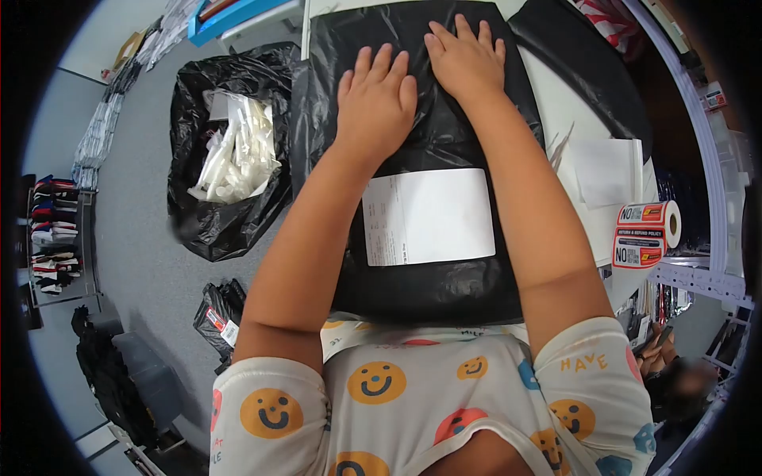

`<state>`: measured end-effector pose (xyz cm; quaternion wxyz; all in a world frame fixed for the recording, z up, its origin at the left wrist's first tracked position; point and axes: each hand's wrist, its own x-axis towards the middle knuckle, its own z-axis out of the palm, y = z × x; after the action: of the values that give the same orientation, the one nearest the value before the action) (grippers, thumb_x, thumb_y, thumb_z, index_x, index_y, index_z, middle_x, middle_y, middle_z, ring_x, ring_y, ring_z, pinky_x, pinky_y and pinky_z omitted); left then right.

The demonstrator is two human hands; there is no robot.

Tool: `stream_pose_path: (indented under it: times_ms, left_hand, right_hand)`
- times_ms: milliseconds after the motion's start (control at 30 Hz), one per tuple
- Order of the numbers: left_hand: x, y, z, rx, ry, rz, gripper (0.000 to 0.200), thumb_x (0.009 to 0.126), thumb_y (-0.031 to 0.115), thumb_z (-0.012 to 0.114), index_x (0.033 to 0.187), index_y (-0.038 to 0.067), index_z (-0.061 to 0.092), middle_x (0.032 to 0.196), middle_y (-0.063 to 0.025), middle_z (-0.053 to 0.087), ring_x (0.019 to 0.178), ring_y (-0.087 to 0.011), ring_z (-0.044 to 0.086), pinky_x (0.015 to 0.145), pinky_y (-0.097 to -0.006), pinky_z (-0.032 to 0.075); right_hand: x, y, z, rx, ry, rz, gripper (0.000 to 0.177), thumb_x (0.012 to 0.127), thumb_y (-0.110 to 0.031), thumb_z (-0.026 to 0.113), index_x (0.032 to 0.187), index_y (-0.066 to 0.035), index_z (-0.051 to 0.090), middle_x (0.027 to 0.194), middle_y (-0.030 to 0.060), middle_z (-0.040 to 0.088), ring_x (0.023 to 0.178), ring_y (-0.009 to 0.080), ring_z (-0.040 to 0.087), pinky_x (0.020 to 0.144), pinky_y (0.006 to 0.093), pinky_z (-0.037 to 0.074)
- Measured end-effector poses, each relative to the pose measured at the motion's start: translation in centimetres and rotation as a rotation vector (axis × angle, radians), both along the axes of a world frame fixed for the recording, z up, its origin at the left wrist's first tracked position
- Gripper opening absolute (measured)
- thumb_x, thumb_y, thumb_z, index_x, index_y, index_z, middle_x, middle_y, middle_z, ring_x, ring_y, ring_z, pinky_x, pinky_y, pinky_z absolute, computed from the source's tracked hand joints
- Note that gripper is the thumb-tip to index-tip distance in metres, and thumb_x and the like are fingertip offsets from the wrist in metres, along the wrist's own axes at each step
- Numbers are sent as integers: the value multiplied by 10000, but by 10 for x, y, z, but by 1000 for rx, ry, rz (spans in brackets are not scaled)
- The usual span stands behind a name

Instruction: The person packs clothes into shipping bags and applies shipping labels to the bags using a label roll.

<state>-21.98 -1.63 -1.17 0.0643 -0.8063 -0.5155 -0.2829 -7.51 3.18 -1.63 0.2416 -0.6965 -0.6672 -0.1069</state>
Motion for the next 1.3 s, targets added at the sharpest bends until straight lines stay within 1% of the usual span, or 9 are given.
stream_pose_path:
  times_ms: [67, 200, 267, 367, 933, 1033, 1100, 1167, 1300]
  left_hand:
    - [-8, -22, 5, 8, -5, 37, 401, 893, 278, 341, 1246, 124, 455, 1333, -119, 366, 1264, -331, 268, 996, -500, 219]
    - [-4, -42, -15, 55, 47, 61, 404, 889, 303, 347, 1254, 161, 447, 1328, -113, 374, 1256, -328, 284, 990, -510, 222]
    - [-3, -39, -19, 117, 29, 55, 401, 858, 292, 399, 1221, 145, 482, 1297, -125, 407, 1236, -334, 309, 977, -512, 242]
    - [-2, -41, -25, 129, 33, 65, 402, 842, 283, 428, 1210, 134, 492, 1277, -125, 428, 1221, -336, 325, 973, -516, 247]
    - [0, -40, -24, 96, 80, 84, 419, 858, 303, 414, 1252, 164, 449, 1309, -106, 393, 1236, -322, 311, 984, -511, 232]
    - [-4, -40, -26, 105, 58, 40, 420, 855, 291, 431, 1254, 163, 442, 1311, -111, 388, 1247, -314, 296, 989, -515, 224]
    - [-22, -47, -15, 30, -34, -153, 454, 827, 239, 498, 1265, 143, 424, 1318, -116, 380, 1254, -319, 292, 1001, -505, 213]
    - [-50, -64, -3, -79, -161, -363, 472, 809, 203, 532, 1264, 132, 424, 1326, -112, 374, 1261, -316, 288, 1005, -498, 214]
    - [-109, -129, 34, -452, 230, -540, 521, 750, 213, 626, 1232, 108, 460, 1346, -84, 362, 1284, -265, 269, 1007, -449, 238]
  right_hand:
    - [3, -23, 7, 57, 128, 49, 449, 866, -478, 365, 1226, -238, 487, 1350, 140, 340, 1259, 402, 235, 1005, 539, 172]
    - [-1, -86, 5, 107, 14, 102, 441, 859, -468, 398, 1222, -235, 490, 1329, 152, 361, 1248, 411, 247, 986, 553, 200]
    - [-1, -97, -10, 122, -47, 111, 430, 862, -455, 404, 1222, -235, 489, 1319, 154, 373, 1241, 414, 257, 977, 560, 209]
    - [-1, -97, -15, 117, -109, 99, 404, 889, -413, 363, 1246, -249, 458, 1328, 138, 365, 1232, 408, 273, 977, 561, 205]
    - [-3, -92, -19, 118, -121, 81, 400, 864, -387, 412, 1225, -227, 480, 1310, 131, 385, 1226, 397, 278, 985, 554, 199]
    - [1, -96, -15, 115, -92, 139, 418, 858, -378, 441, 1247, -225, 451, 1322, 137, 365, 1230, 384, 284, 994, 536, 201]
    - [12, -105, -7, 96, -28, 256, 433, 854, -370, 459, 1260, -222, 431, 1329, 143, 353, 1235, 374, 284, 1003, 520, 198]
    - [35, -134, 10, -22, 22, 385, 472, 836, -353, 502, 1275, -204, 411, 1364, 105, 319, 1266, 320, 264, 1018, 490, 197]
    - [84, -203, 34, -317, 1, 620, 490, 793, -307, 563, 1250, -173, 447, 1362, 61, 342, 1284, 268, 255, 1028, 477, 197]
